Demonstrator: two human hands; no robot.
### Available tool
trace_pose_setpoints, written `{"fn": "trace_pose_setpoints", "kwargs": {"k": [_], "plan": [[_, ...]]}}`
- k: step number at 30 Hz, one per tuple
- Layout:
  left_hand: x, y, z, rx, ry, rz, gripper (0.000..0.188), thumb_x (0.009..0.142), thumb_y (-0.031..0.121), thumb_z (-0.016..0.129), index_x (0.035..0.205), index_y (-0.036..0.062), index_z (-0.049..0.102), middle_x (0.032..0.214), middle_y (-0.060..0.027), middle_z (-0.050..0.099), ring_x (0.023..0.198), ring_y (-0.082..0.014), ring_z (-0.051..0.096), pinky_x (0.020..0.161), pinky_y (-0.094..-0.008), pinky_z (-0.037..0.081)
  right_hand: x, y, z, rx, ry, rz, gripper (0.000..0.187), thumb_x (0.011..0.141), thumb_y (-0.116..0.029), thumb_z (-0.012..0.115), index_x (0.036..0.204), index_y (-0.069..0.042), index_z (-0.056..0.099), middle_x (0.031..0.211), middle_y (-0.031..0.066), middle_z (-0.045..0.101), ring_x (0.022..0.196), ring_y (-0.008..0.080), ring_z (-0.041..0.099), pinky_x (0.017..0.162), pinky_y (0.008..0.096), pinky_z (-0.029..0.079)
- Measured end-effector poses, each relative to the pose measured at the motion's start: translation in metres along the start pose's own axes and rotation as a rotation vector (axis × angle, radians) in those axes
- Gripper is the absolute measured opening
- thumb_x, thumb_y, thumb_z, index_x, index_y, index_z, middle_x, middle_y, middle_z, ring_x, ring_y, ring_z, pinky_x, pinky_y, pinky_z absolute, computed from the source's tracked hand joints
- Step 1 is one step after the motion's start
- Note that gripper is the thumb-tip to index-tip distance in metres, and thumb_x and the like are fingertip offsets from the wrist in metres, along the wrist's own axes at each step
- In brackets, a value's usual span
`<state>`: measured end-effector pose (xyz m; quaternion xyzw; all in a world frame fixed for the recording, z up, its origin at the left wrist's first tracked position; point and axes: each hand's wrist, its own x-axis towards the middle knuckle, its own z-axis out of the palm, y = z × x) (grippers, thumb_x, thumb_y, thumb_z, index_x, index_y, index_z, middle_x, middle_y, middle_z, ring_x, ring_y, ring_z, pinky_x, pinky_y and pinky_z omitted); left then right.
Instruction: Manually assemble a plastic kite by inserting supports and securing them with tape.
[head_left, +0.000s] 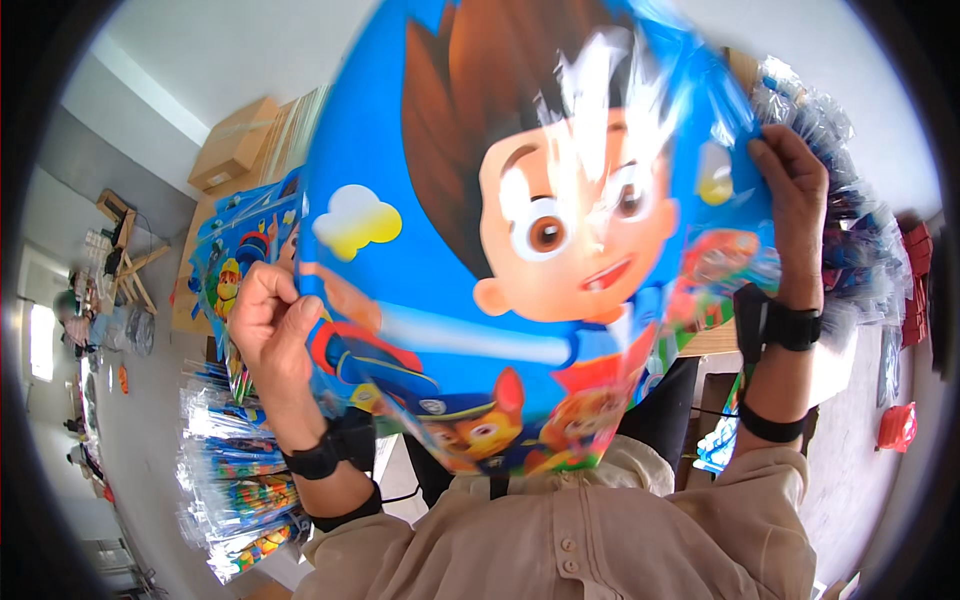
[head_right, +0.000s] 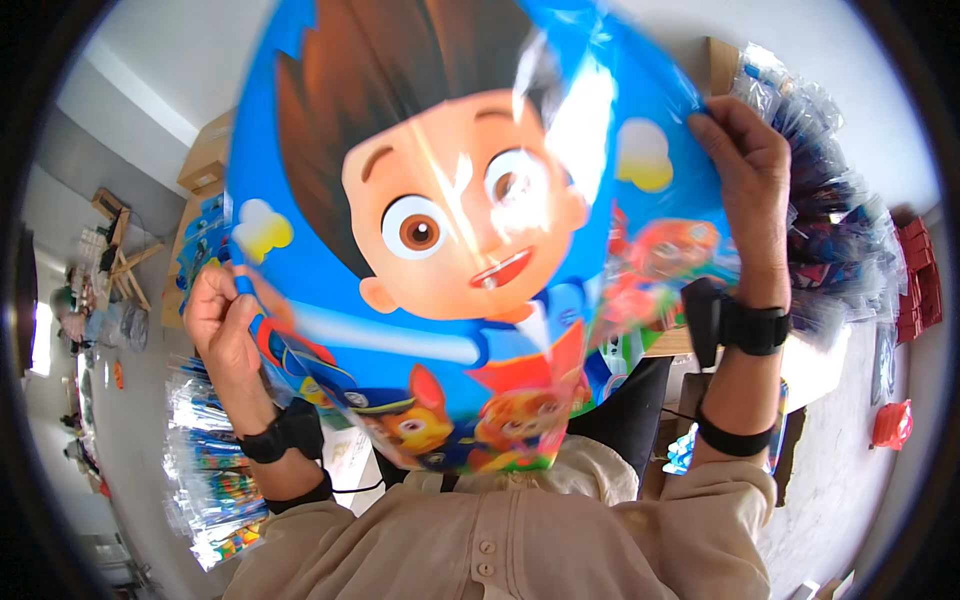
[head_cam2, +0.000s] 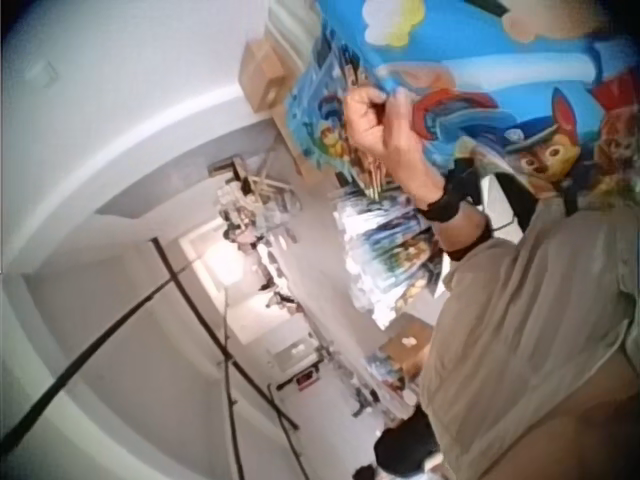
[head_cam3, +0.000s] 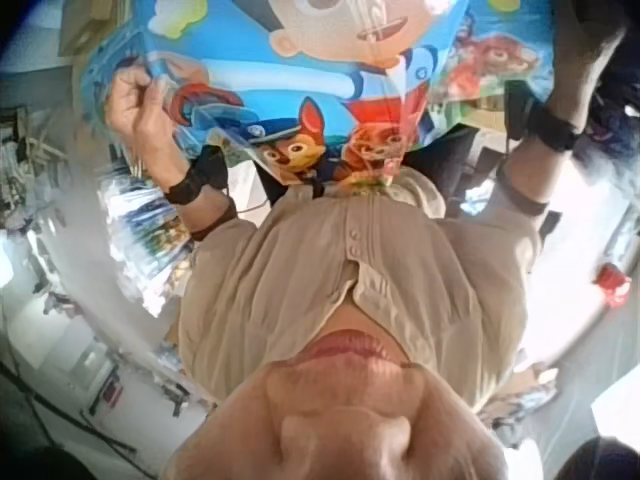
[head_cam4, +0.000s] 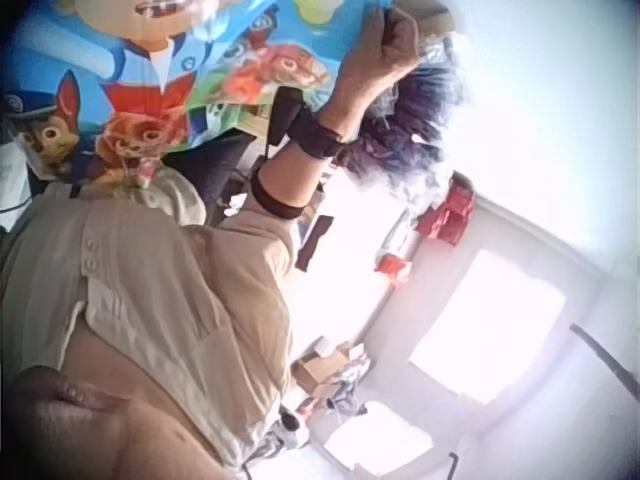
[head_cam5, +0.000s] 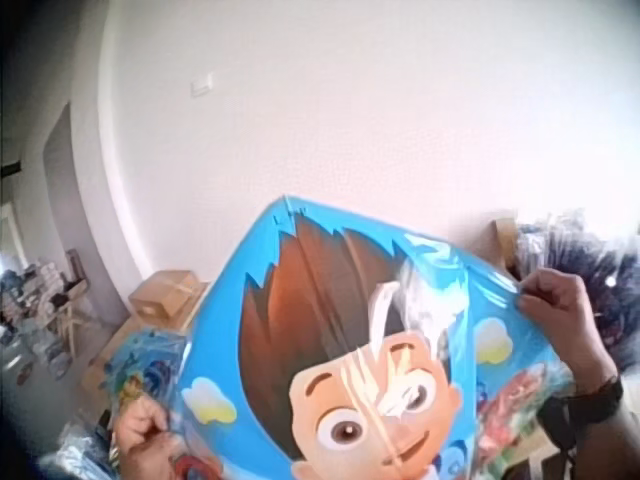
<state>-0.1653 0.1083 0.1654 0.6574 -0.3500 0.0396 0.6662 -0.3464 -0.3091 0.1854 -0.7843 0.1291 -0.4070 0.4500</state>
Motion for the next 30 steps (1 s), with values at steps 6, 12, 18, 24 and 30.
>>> {"fn": "trace_pose_setpoints", "kwargs": {"k": [6, 12, 18, 24, 30], "plan": [[0.015, -0.093, 0.017, 0.581, -0.305, -0.283, 0.029, 0.073, -0.002, 0.063, 0.101, 0.0028, 0.059, 0.075, -0.0077, 0.057, 0.068, -0.0173, 0.054, 0.064, -0.0291, 0.044, -0.019, 0.088, -0.016, -0.628, -0.462, 0.15, 0.016, 0.077, -0.01, 0.064, 0.079, 0.003, 0.054, 0.067, 0.0104, 0.053, 0.063, 0.0183, 0.053, 0.058, 0.0327, 0.04], [0.043, -0.177, 0.079, 0.837, -0.338, -0.065, 0.02, 0.074, 0.002, 0.066, 0.092, 0.0023, 0.057, 0.085, -0.0181, 0.062, 0.081, -0.0368, 0.059, 0.071, -0.043, 0.047, -0.02, 0.167, -0.001, -0.922, -0.21, 0.072, 0.018, 0.08, -0.017, 0.063, 0.088, -0.003, 0.056, 0.088, 0.0162, 0.062, 0.085, 0.0372, 0.059, 0.071, 0.0441, 0.047], [0.097, -0.232, 0.108, 1.007, -0.396, -0.018, 0.017, 0.073, 0.002, 0.063, 0.089, 0.0028, 0.059, 0.082, -0.0193, 0.063, 0.083, -0.0393, 0.059, 0.069, -0.0477, 0.046, -0.001, 0.234, 0.025, -1.082, -0.181, 0.054, 0.016, 0.081, -0.018, 0.061, 0.09, -0.005, 0.056, 0.089, 0.0138, 0.061, 0.089, 0.0344, 0.059, 0.075, 0.0444, 0.046], [0.089, -0.259, 0.111, 0.967, -0.273, 0.188, 0.013, 0.068, 0.0, 0.061, 0.079, 0.0055, 0.059, 0.076, -0.0147, 0.059, 0.082, -0.035, 0.056, 0.074, -0.0457, 0.045, -0.011, 0.269, 0.036, -1.079, -0.161, 0.045, 0.017, 0.082, -0.018, 0.061, 0.093, -0.005, 0.057, 0.093, 0.0135, 0.062, 0.09, 0.0337, 0.059, 0.076, 0.0433, 0.047], [0.077, -0.249, -0.008, 1.029, 0.284, 0.238, 0.01, 0.071, 0.007, 0.065, 0.072, 0.0083, 0.055, 0.074, -0.008, 0.058, 0.078, -0.0321, 0.055, 0.067, -0.0423, 0.043, -0.017, 0.255, 0.029, -0.98, -0.049, -0.119, 0.025, 0.084, -0.015, 0.062, 0.105, -0.002, 0.057, 0.101, 0.015, 0.059, 0.1, 0.0341, 0.054, 0.086, 0.0417, 0.043]]}}
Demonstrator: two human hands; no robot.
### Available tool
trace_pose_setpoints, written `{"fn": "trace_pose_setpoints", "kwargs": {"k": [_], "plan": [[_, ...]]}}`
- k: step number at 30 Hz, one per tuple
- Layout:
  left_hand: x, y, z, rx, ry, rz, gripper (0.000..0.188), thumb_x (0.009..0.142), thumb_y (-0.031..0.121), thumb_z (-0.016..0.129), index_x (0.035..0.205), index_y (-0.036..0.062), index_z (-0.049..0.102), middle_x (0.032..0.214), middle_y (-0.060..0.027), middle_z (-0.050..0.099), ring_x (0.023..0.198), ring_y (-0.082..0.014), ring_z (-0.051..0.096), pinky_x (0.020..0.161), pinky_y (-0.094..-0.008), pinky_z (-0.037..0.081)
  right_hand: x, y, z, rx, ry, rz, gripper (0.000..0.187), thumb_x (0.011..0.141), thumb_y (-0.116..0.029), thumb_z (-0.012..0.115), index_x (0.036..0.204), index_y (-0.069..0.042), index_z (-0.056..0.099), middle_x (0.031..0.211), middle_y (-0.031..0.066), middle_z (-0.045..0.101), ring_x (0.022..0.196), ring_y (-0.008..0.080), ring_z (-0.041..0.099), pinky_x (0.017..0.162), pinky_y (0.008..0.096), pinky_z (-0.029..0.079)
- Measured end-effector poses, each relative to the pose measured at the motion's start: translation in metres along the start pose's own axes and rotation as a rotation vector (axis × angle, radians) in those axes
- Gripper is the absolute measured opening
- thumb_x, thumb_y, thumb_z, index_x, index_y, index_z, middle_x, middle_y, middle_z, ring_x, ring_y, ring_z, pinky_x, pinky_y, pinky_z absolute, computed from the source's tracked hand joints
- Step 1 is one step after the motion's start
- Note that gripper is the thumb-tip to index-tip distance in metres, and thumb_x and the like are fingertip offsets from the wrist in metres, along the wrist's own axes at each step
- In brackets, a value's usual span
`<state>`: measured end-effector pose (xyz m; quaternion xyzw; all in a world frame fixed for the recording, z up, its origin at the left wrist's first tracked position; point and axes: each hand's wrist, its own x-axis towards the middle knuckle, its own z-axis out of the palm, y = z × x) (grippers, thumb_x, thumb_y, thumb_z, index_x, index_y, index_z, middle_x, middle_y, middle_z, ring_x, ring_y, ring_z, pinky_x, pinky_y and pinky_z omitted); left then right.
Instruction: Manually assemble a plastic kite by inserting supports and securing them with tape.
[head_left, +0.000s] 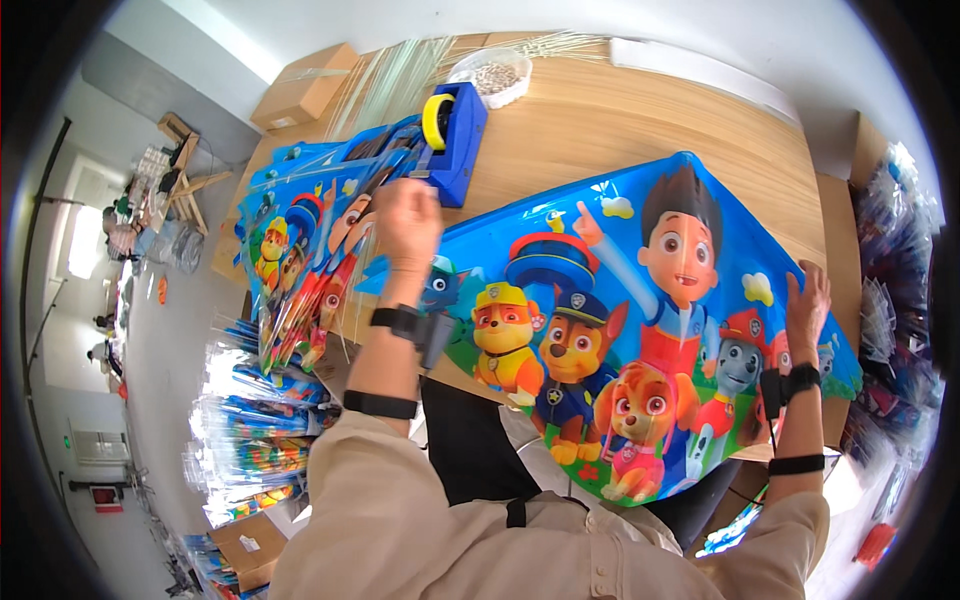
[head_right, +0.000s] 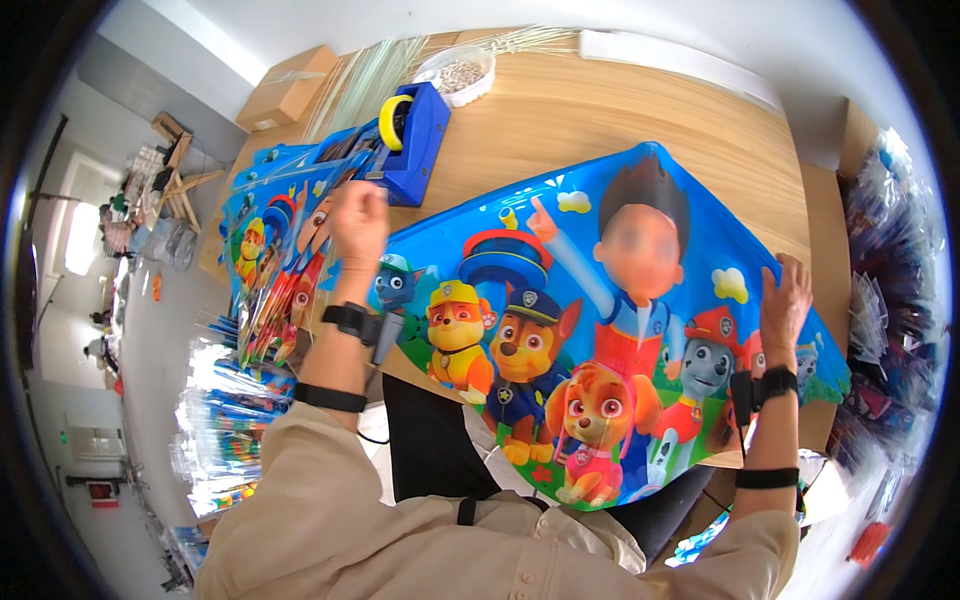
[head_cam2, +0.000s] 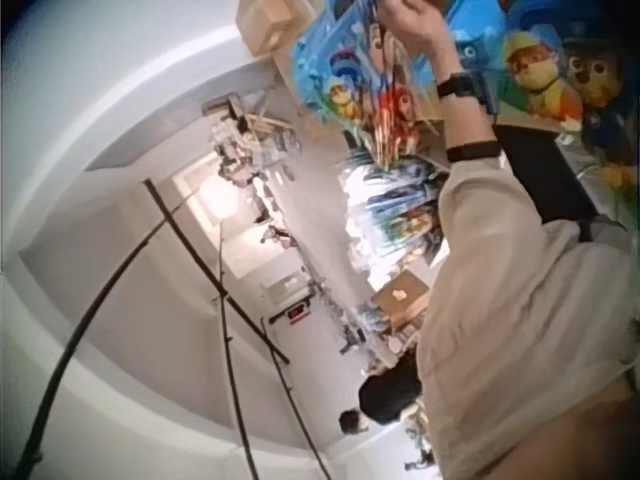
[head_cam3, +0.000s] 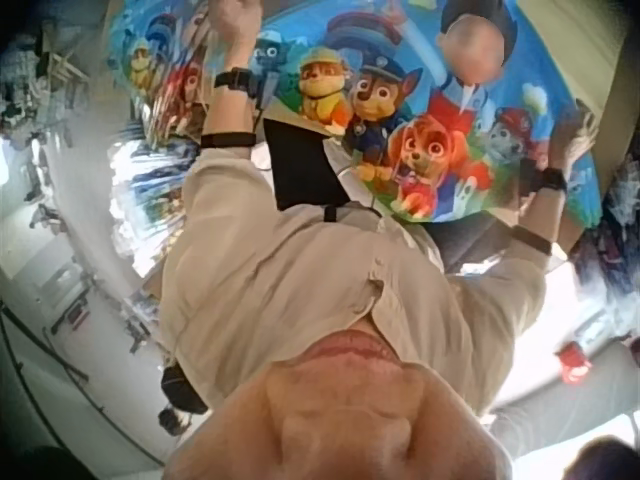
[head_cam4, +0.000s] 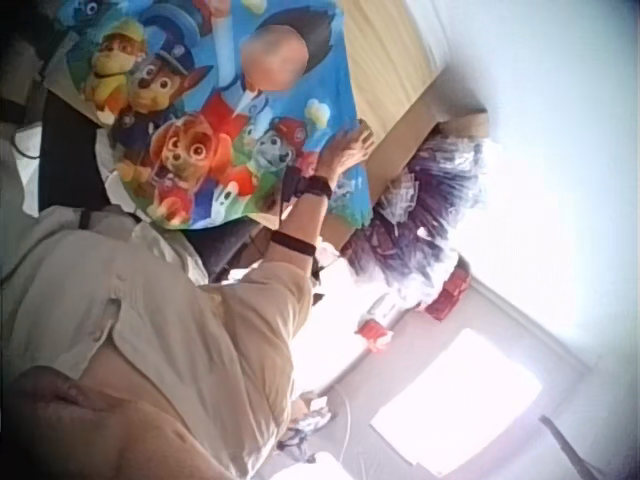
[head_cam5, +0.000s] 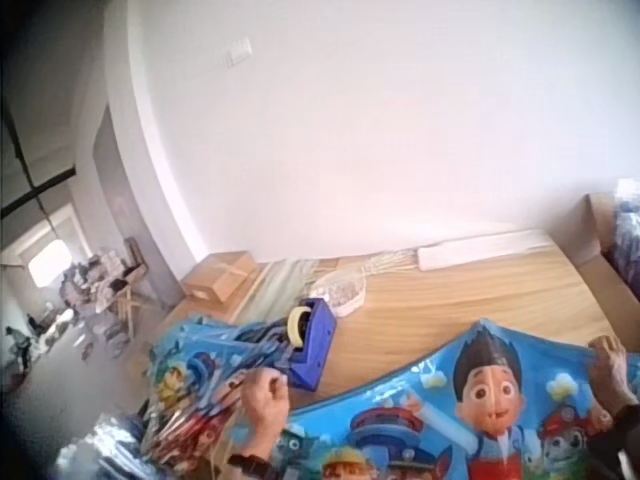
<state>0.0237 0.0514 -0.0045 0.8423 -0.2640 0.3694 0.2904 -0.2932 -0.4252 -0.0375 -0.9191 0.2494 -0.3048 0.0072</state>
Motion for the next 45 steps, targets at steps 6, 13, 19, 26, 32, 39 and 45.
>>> {"fn": "trace_pose_setpoints", "kwargs": {"k": [6, 13, 19, 26, 32, 39, 45], "plan": [[0.004, -0.114, -0.066, 0.665, -0.357, -0.141, 0.017, 0.072, 0.014, 0.069, 0.078, 0.0011, 0.061, 0.076, -0.0145, 0.059, 0.079, -0.0357, 0.057, 0.073, -0.044, 0.047, -0.013, -0.019, -0.021, 0.123, -0.048, 0.024, 0.023, 0.082, -0.007, 0.061, 0.103, 0.001, 0.056, 0.106, 0.015, 0.058, 0.101, 0.0333, 0.054, 0.09, 0.0402, 0.042], [0.009, -0.114, -0.096, 0.703, -0.241, -0.236, 0.009, 0.076, 0.001, 0.057, 0.085, 0.0008, 0.057, 0.079, -0.0172, 0.06, 0.077, -0.0365, 0.059, 0.067, -0.045, 0.049, -0.015, -0.078, -0.034, 0.275, -0.088, -0.047, 0.02, 0.079, -0.002, 0.061, 0.098, 0.0, 0.058, 0.106, 0.015, 0.058, 0.103, 0.033, 0.054, 0.09, 0.0392, 0.042], [-0.032, 0.021, -0.158, 0.004, -0.275, -0.028, 0.006, 0.078, 0.0, 0.054, 0.083, 0.0041, 0.054, 0.075, -0.0145, 0.053, 0.072, -0.0354, 0.055, 0.062, -0.045, 0.043, -0.024, -0.172, -0.037, 0.98, -0.551, 0.22, 0.013, 0.083, -0.002, 0.059, 0.096, 0.001, 0.058, 0.094, 0.0082, 0.063, 0.079, 0.0153, 0.062, 0.07, 0.0274, 0.051], [-0.093, 0.193, -0.166, -0.729, -0.79, 0.156, 0.011, 0.078, 0.002, 0.063, 0.089, 0.0046, 0.062, 0.083, -0.0088, 0.056, 0.077, -0.0289, 0.055, 0.067, -0.0383, 0.045, -0.05, -0.282, -0.078, 1.863, -0.912, 0.314, 0.044, 0.087, -0.018, 0.062, 0.125, -0.001, 0.05, 0.108, 0.0071, 0.062, 0.092, 0.0132, 0.06, 0.083, 0.0253, 0.049], [-0.066, 0.19, -0.145, -0.454, -0.384, 0.095, 0.045, 0.067, 0.008, 0.073, 0.108, 0.0046, 0.053, 0.105, -0.0134, 0.055, 0.105, -0.0346, 0.049, 0.087, -0.0447, 0.041, -0.069, -0.296, -0.099, 2.093, -0.726, 0.152, 0.028, 0.084, -0.014, 0.067, 0.107, 0.0, 0.063, 0.107, 0.0098, 0.064, 0.09, 0.0161, 0.063, 0.083, 0.0294, 0.05], [-0.055, 0.2, -0.16, -0.425, -0.341, 0.22, 0.04, 0.056, 0.003, 0.073, 0.093, 0.0083, 0.058, 0.095, -0.0052, 0.061, 0.093, -0.0256, 0.057, 0.079, -0.038, 0.038, -0.057, -0.274, -0.107, 1.794, -0.533, -0.237, 0.009, 0.082, 0.0, 0.063, 0.09, 0.001, 0.066, 0.108, 0.0128, 0.058, 0.099, 0.0193, 0.055, 0.086, 0.0298, 0.044], [-0.033, 0.191, -0.194, -0.309, -0.02, 0.303, 0.031, 0.054, -0.002, 0.064, 0.083, 0.0065, 0.059, 0.084, -0.0062, 0.061, 0.08, -0.0259, 0.059, 0.077, -0.0375, 0.039, -0.019, -0.234, -0.137, 1.622, -0.119, 0.223, 0.029, 0.092, -0.018, 0.052, 0.115, 0.0, 0.053, 0.125, 0.0125, 0.05, 0.11, 0.0204, 0.05, 0.095, 0.0347, 0.04]]}}
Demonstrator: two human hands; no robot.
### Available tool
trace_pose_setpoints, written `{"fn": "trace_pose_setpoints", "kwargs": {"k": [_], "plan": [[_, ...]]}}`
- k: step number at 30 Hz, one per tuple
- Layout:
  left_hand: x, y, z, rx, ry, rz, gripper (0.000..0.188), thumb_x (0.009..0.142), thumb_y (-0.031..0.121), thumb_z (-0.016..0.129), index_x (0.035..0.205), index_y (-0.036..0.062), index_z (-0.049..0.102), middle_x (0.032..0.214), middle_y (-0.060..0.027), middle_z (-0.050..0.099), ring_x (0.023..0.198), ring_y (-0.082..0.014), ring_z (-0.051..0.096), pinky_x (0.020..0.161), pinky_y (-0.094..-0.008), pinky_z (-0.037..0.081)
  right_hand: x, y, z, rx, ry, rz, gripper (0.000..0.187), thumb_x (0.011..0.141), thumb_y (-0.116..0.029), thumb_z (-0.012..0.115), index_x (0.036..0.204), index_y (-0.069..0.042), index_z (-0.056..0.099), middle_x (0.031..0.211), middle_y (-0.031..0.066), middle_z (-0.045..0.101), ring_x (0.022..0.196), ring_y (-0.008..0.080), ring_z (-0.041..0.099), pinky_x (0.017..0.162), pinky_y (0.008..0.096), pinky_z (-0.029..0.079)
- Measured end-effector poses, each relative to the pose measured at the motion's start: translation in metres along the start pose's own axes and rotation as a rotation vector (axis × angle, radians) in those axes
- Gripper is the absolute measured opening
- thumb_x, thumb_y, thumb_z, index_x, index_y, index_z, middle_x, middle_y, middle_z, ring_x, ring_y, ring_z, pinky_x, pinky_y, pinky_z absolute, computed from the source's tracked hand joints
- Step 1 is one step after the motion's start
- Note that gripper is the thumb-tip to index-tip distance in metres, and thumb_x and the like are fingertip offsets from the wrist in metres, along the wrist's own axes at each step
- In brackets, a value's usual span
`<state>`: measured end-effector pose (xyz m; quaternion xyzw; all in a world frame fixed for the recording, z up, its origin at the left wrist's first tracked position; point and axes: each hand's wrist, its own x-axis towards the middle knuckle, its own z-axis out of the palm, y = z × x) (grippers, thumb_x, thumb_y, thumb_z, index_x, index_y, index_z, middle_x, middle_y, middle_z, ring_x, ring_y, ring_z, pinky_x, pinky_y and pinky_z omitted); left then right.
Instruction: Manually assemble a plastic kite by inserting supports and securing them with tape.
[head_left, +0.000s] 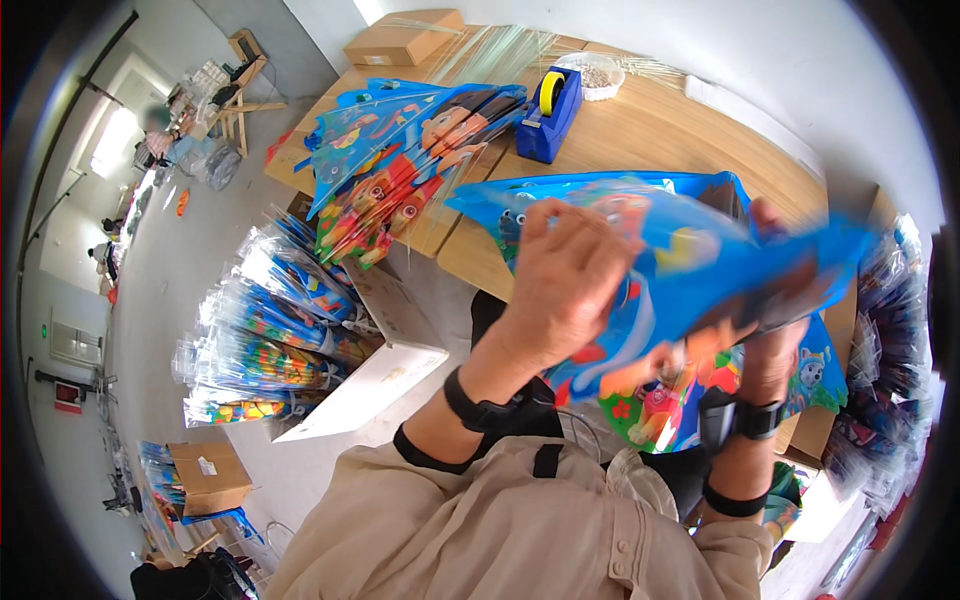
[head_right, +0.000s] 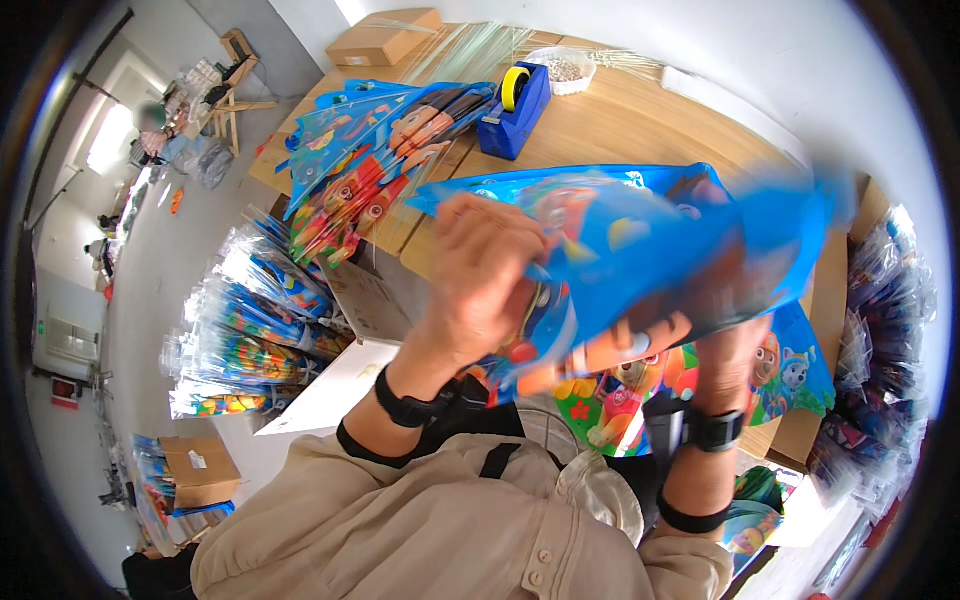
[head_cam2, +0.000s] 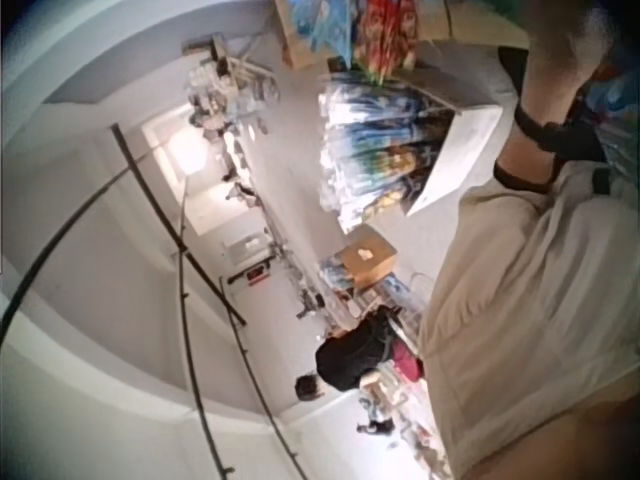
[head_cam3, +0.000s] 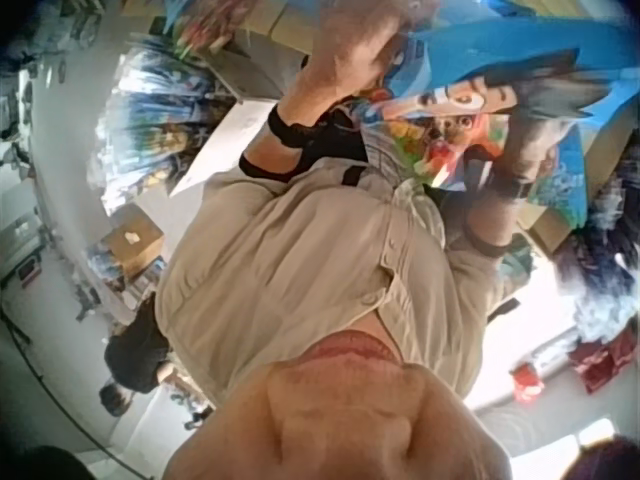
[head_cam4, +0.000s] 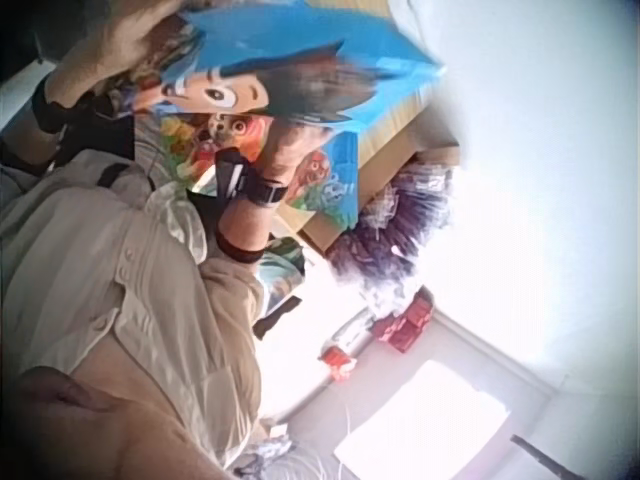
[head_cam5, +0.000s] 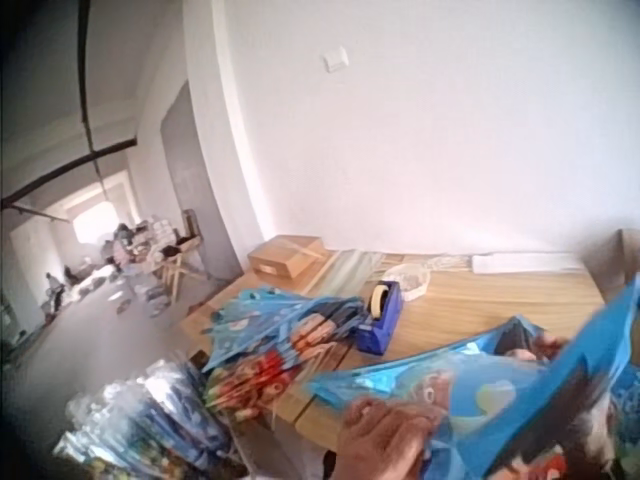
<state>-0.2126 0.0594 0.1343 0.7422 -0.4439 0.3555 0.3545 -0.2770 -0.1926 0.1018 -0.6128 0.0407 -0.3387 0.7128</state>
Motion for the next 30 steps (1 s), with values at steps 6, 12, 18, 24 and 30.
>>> {"fn": "trace_pose_setpoints", "kwargs": {"k": [6, 12, 18, 24, 30], "plan": [[0.01, -0.02, -0.057, 0.004, 0.223, -0.266, 0.015, 0.083, 0.003, 0.062, 0.098, -0.0005, 0.061, 0.084, -0.0126, 0.063, 0.074, -0.0233, 0.063, 0.067, -0.0316, 0.05, 0.043, -0.103, -0.039, -0.193, 0.123, -0.365, 0.027, 0.095, -0.008, 0.049, 0.12, 0.003, 0.053, 0.11, 0.0068, 0.059, 0.099, 0.0112, 0.055, 0.084, 0.0241, 0.044], [0.027, -0.048, -0.088, -0.349, 0.08, -0.497, 0.011, 0.089, 0.005, 0.059, 0.094, -0.0033, 0.063, 0.078, 0.0019, 0.06, 0.071, -0.0039, 0.051, 0.064, -0.0202, 0.043, 0.026, -0.165, -0.062, -0.693, 0.009, -0.282, 0.014, 0.089, -0.006, 0.06, 0.098, 0.004, 0.061, 0.082, -0.0024, 0.058, 0.073, 0.0014, 0.049, 0.064, 0.0163, 0.04], [-0.001, -0.079, 0.004, -0.142, -0.57, -0.549, 0.012, 0.086, 0.011, 0.061, 0.091, 0.0009, 0.057, 0.065, -0.0125, 0.052, 0.058, -0.0166, 0.05, 0.054, -0.0317, 0.04, 0.02, -0.085, -0.128, -1.175, -0.467, 0.266, 0.023, 0.07, -0.011, 0.069, 0.076, 0.004, 0.053, 0.063, 0.0119, 0.046, 0.061, 0.0154, 0.045, 0.057, 0.0325, 0.039], [-0.02, -0.11, 0.111, 0.032, -0.633, -0.257, 0.019, 0.079, 0.009, 0.064, 0.083, 0.0003, 0.047, 0.074, -0.0216, 0.058, 0.076, -0.0442, 0.056, 0.063, -0.0501, 0.043, 0.006, 0.025, -0.183, -1.387, -0.157, 0.187, 0.017, 0.073, -0.014, 0.066, 0.082, -0.002, 0.058, 0.077, 0.0186, 0.059, 0.081, 0.0387, 0.058, 0.067, 0.0456, 0.045], [0.016, -0.143, 0.196, 0.108, -0.594, -0.184, 0.014, 0.079, 0.009, 0.063, 0.085, 0.0001, 0.054, 0.078, -0.0222, 0.06, 0.079, -0.0423, 0.058, 0.066, -0.0504, 0.044, 0.06, 0.074, -0.215, -1.558, -0.051, 0.027, 0.015, 0.078, -0.015, 0.063, 0.086, -0.004, 0.056, 0.086, 0.015, 0.061, 0.085, 0.0357, 0.059, 0.07, 0.0462, 0.047]]}}
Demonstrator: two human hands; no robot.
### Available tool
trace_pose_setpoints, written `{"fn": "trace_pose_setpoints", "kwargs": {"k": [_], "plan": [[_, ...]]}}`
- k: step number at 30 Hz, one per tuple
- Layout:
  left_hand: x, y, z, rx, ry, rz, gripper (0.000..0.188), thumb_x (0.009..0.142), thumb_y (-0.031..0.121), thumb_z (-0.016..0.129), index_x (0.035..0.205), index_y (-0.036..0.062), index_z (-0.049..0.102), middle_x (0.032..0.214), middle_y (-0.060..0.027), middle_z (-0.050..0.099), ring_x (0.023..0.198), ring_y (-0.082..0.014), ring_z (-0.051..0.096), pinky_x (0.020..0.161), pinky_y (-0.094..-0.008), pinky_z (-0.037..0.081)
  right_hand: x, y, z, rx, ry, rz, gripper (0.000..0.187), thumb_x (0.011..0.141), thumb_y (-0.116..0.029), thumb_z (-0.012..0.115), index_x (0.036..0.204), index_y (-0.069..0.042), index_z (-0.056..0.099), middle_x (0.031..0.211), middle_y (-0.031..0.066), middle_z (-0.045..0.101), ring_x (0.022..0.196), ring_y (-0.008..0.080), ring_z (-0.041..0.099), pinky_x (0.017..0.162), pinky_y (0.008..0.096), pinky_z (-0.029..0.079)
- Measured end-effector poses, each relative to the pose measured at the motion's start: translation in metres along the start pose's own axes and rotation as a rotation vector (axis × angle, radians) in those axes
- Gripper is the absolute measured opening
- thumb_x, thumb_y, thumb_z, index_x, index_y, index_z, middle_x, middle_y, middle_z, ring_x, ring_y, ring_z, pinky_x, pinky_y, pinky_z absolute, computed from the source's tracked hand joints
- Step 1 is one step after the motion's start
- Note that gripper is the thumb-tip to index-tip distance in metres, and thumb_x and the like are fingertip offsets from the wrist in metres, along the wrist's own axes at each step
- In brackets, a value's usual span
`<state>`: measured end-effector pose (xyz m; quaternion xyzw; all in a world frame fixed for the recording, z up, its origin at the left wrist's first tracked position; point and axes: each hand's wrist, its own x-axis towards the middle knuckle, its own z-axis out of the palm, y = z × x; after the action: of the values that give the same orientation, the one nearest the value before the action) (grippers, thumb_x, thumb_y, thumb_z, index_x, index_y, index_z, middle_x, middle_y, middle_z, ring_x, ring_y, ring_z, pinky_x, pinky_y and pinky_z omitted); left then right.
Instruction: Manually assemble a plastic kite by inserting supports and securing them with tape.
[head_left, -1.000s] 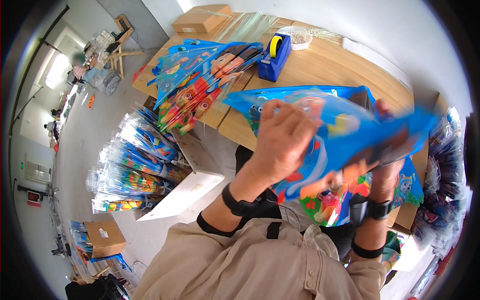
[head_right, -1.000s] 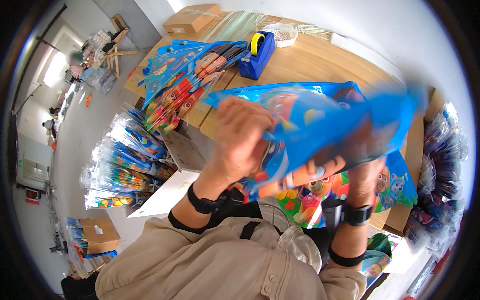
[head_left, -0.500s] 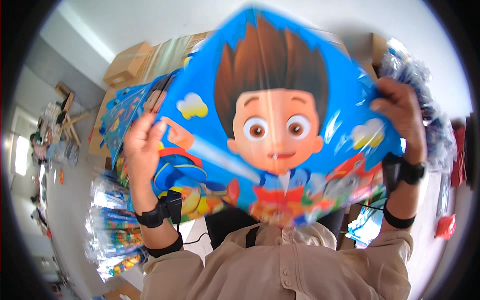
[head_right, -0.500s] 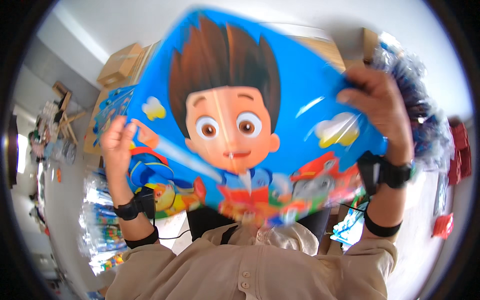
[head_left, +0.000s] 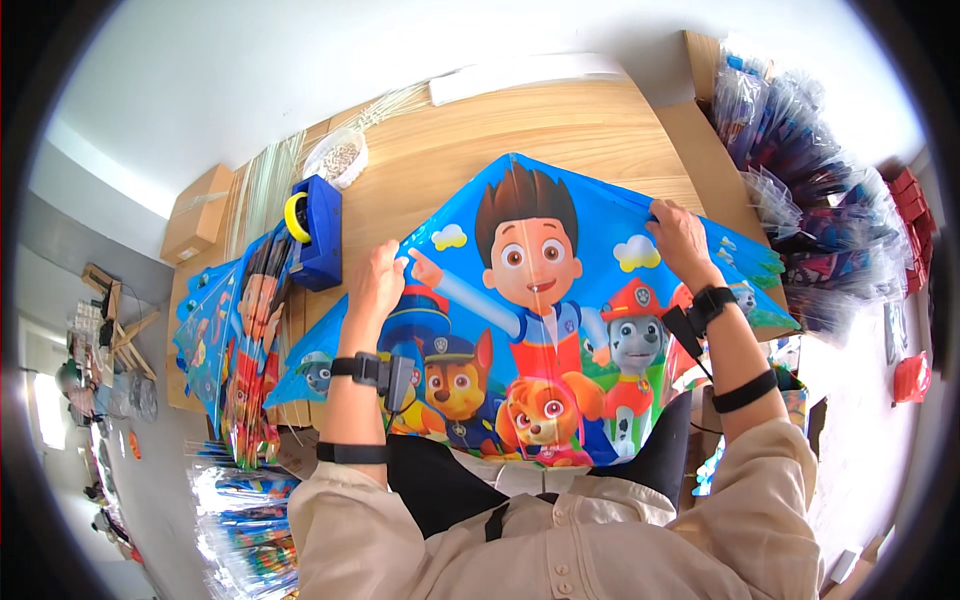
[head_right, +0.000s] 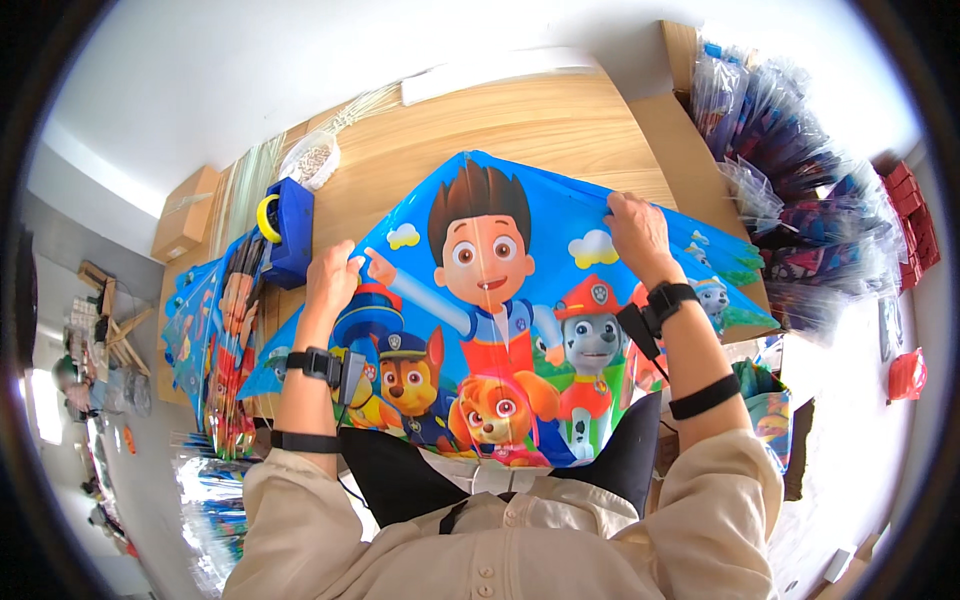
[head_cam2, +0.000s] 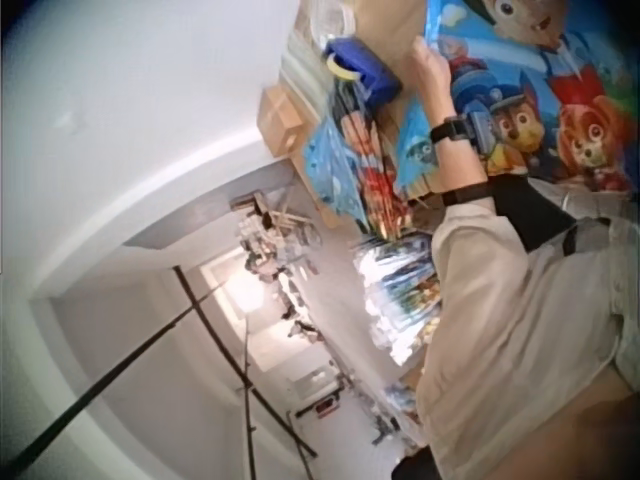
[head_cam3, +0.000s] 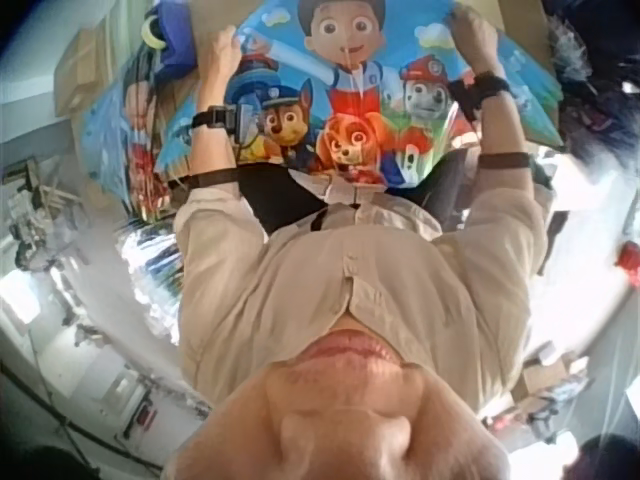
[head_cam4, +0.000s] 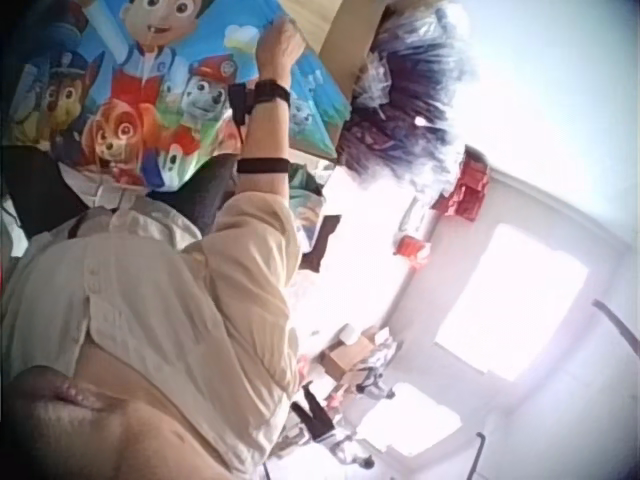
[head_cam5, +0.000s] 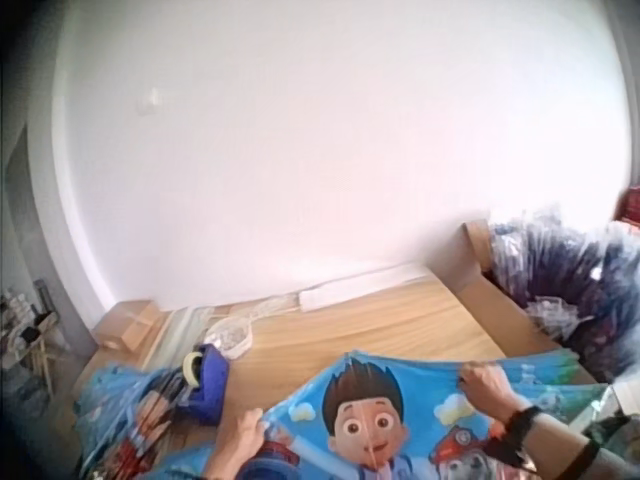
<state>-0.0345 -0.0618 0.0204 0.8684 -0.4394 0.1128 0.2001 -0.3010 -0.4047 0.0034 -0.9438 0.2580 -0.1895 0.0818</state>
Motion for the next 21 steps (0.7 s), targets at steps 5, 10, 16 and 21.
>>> {"fn": "trace_pose_setpoints", "kwargs": {"k": [5, 10, 16, 21], "plan": [[0.03, -0.008, 0.04, 0.028, -0.153, -0.105, 0.009, 0.075, 0.011, 0.061, 0.08, 0.0031, 0.06, 0.078, -0.0226, 0.06, 0.079, -0.0409, 0.058, 0.067, -0.0505, 0.044, 0.023, 0.02, 0.038, -0.114, 0.027, 0.028, 0.016, 0.078, -0.015, 0.062, 0.089, -0.005, 0.057, 0.089, 0.0138, 0.061, 0.088, 0.0341, 0.059, 0.077, 0.0435, 0.047], [0.021, 0.012, 0.056, 0.241, 0.119, -0.082, 0.024, 0.063, 0.008, 0.066, 0.087, 0.0051, 0.06, 0.094, -0.0137, 0.058, 0.091, -0.0317, 0.055, 0.072, -0.0448, 0.045, 0.019, 0.026, 0.061, -0.155, 0.009, -0.003, 0.016, 0.077, -0.016, 0.064, 0.087, -0.006, 0.055, 0.089, 0.0134, 0.06, 0.09, 0.033, 0.058, 0.075, 0.0451, 0.046], [-0.006, 0.122, 0.061, -0.356, -0.035, 0.235, 0.06, 0.066, 0.022, 0.075, 0.119, 0.0055, 0.052, 0.124, -0.0165, 0.048, 0.121, -0.0345, 0.041, 0.094, -0.0534, 0.037, 0.018, 0.021, 0.06, -0.164, 0.013, -0.033, 0.017, 0.076, -0.013, 0.066, 0.089, -0.007, 0.056, 0.09, 0.0108, 0.059, 0.092, 0.0306, 0.057, 0.076, 0.0435, 0.045], [-0.027, 0.16, 0.084, -0.162, -0.442, 0.198, 0.077, 0.077, 0.05, 0.065, 0.141, 0.0164, 0.038, 0.151, -0.0161, 0.02, 0.142, -0.0324, 0.012, 0.107, -0.0645, 0.011, 0.018, 0.018, 0.043, -0.219, -0.046, 0.036, 0.03, 0.072, -0.016, 0.07, 0.099, -0.008, 0.058, 0.101, 0.0104, 0.059, 0.102, 0.0295, 0.055, 0.082, 0.0436, 0.044]]}}
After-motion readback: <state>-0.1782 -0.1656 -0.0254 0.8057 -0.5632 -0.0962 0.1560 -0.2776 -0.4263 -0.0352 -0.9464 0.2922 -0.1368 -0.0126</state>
